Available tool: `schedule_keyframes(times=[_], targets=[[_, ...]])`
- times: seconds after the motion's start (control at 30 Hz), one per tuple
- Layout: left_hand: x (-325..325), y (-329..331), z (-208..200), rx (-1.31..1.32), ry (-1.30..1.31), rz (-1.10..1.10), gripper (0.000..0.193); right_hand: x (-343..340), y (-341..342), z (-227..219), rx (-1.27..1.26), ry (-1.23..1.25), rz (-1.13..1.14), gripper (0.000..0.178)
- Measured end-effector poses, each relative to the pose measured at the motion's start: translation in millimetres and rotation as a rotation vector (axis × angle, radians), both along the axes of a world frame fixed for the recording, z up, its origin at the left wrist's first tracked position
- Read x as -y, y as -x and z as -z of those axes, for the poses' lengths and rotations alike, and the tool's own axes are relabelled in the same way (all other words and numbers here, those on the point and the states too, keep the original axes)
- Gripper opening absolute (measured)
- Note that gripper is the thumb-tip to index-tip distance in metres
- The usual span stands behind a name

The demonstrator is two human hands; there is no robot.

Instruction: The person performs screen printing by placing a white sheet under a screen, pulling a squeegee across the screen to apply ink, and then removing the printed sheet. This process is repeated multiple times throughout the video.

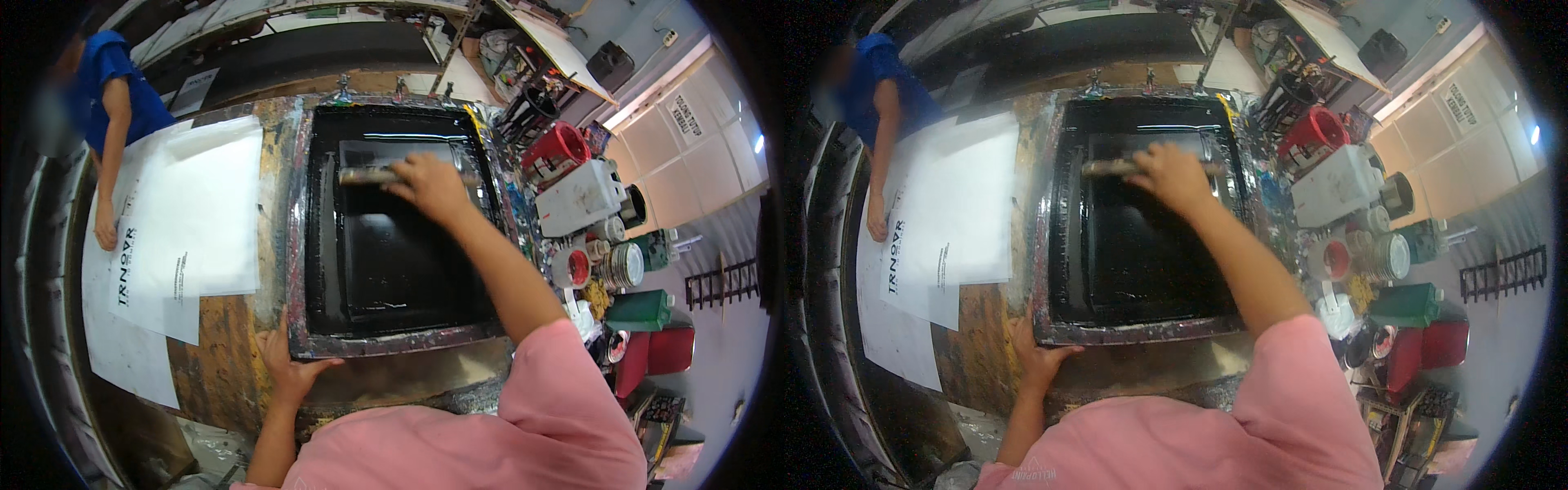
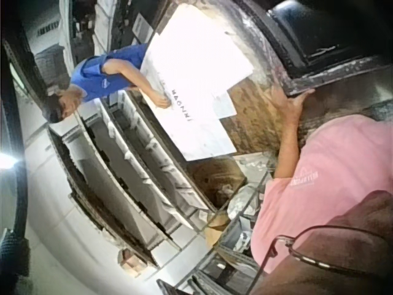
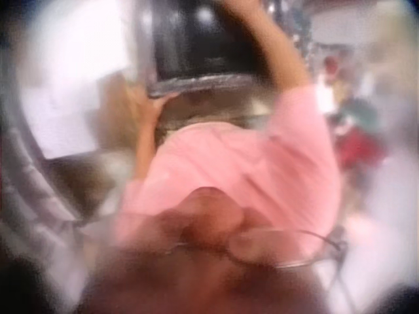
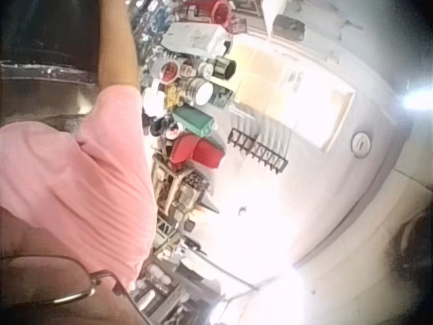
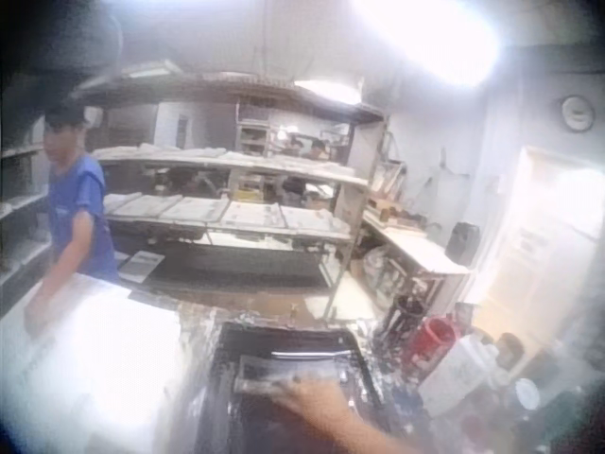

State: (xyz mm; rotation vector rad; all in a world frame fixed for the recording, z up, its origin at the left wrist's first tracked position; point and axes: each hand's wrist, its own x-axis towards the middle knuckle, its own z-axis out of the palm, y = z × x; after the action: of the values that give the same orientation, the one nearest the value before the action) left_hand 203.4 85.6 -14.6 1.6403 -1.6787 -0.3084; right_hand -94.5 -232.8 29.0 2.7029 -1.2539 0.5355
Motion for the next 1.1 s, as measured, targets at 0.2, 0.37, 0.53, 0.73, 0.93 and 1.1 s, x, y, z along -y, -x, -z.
schedule_keyframes(times=[0.2,0.37,0.53,0.73,0.93,1.1], targets=[[1,3,0,-0.041,-0.006,-0.001,0.132,-200,11,-39,-0.014,-0.167,0.037,0.049],[2,5,-3,-0.105,-0.006,-0.024,0.125,-243,12,-66,-0.002,-0.259,0.042,0.043],[-1,3,-9,0.117,-0.136,-0.116,0.119,-236,19,-63,0.038,-0.401,0.019,0.039],[-4,1,-9,0.214,-0.218,-0.093,0.121,-242,14,-30,0.035,-0.273,-0.010,0.051],[-3,-3,-11,0.240,-0.184,-0.066,0.124,-104,2,11,0.087,-0.033,-0.013,0.052],[-6,-3,-10,0.160,-0.207,-0.082,0.127,19,-13,-12,-0.008,-0.074,0.011,0.038]])
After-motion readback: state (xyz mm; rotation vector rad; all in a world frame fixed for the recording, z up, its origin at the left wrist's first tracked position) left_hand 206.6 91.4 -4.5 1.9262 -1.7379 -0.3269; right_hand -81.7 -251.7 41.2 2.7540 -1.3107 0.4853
